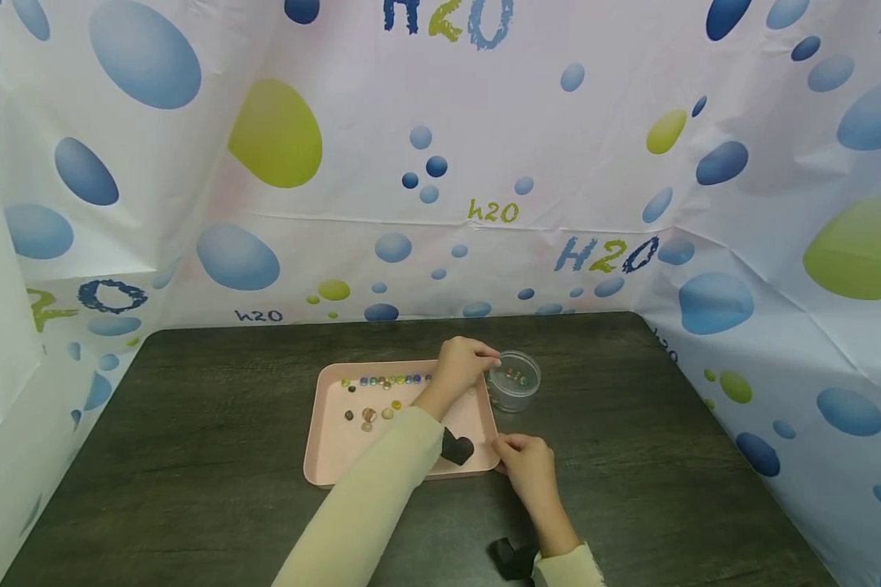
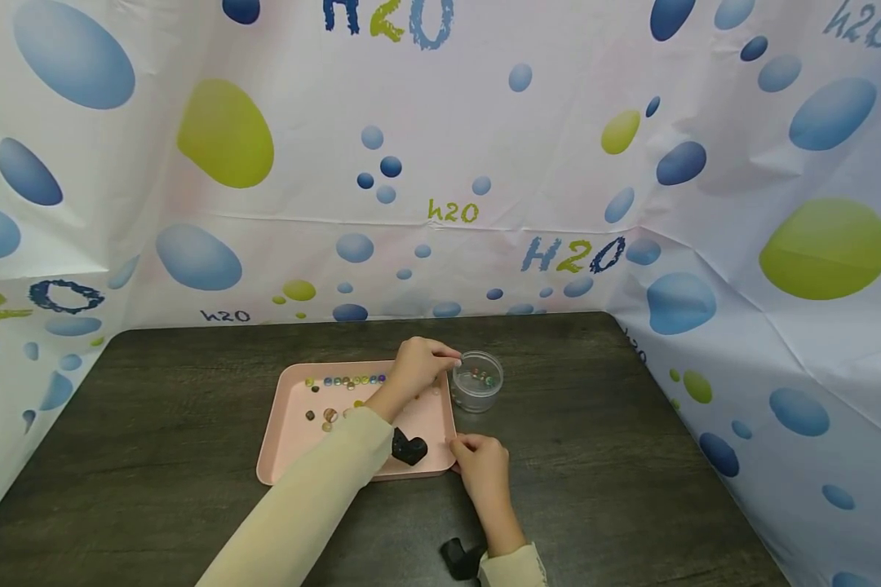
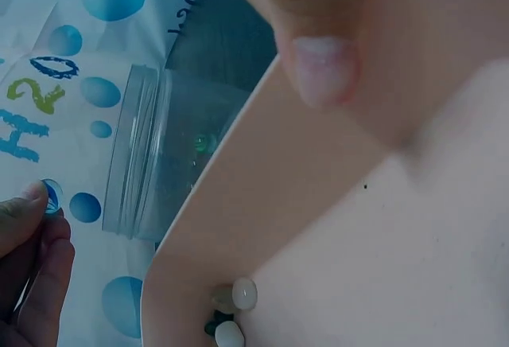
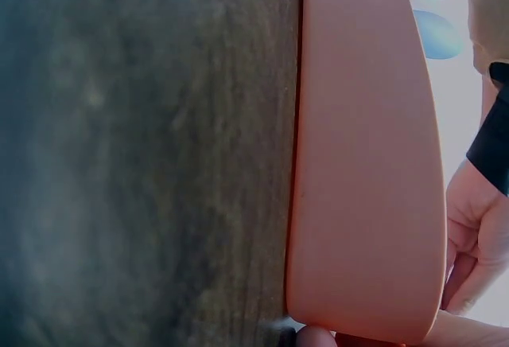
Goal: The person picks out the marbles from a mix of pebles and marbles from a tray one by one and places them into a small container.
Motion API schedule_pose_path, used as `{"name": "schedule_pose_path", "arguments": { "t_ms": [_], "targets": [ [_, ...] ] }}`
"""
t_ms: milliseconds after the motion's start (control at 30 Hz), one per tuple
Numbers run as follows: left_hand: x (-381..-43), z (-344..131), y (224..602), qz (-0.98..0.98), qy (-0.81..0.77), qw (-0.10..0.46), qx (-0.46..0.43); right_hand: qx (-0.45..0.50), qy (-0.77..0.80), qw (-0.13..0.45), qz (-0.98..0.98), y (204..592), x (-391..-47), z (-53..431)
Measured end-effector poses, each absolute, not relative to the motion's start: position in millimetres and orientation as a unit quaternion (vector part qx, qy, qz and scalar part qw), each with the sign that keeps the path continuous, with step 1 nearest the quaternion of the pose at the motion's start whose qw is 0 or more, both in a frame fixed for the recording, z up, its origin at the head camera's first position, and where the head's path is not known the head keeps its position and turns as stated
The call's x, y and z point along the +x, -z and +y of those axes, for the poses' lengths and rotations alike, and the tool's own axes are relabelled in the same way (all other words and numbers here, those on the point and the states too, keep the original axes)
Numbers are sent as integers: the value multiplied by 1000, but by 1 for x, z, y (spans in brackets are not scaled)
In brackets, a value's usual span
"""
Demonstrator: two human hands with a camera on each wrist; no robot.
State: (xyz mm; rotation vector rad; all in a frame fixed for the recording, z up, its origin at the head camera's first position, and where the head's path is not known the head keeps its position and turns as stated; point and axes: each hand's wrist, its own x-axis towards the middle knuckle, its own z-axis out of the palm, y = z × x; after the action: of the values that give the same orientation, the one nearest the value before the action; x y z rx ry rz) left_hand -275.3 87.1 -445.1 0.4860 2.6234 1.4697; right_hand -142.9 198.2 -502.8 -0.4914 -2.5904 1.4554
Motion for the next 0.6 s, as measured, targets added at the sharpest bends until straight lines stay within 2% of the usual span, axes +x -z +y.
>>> {"name": "schedule_pose_path", "arguments": {
  "t_ms": [600],
  "targets": [
    [-270, 105, 433, 867, -461, 66, 178, -152, -500, 71, -850, 502, -141, 199]
  ]
}}
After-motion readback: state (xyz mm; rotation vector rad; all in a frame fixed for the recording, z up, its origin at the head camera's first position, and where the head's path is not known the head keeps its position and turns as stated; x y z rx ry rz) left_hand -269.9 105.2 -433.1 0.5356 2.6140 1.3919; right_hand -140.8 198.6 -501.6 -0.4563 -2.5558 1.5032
